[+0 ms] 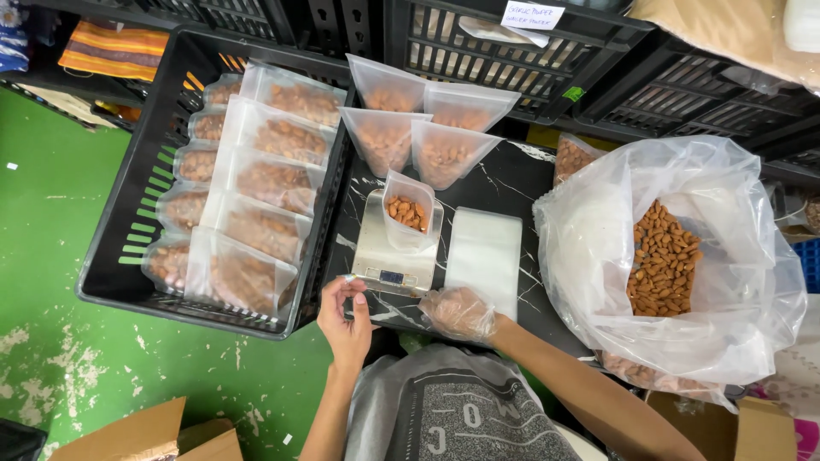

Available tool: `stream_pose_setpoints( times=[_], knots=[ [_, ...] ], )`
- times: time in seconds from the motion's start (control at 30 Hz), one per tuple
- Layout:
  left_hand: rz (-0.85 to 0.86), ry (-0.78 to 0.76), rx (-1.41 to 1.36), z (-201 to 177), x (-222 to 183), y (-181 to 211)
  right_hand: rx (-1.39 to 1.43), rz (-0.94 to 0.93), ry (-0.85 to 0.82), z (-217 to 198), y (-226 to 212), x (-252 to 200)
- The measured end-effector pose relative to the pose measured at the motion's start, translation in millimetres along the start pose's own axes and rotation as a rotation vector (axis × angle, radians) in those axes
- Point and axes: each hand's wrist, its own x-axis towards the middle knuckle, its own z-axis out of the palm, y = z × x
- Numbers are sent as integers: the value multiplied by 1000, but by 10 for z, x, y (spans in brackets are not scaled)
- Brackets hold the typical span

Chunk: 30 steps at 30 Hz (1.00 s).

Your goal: The person fills small plastic bags with almonds from a large bag by hand, weighs each bag on a digital scale, and places the filled bags into a black plastic crate.

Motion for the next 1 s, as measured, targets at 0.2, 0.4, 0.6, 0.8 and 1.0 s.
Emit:
stream_pose_setpoints(
  times=[0.2,0.4,0.6,0.8,1.0],
  knots=[
    [-7,19,3,-82,172,23,558,180,14,-324,96,-52],
    [43,57,-61,-83,476,161,712,351,587,-1699,72,277],
    [131,22,-161,27,726,430,678,126,911,-2576,-99,724],
    [135,58,-240,-29,796,537,824,129,937,-2492,-114,765],
    [169,85,-196,-91,837,554,841,247,1021,-2422,-11,658]
  ],
)
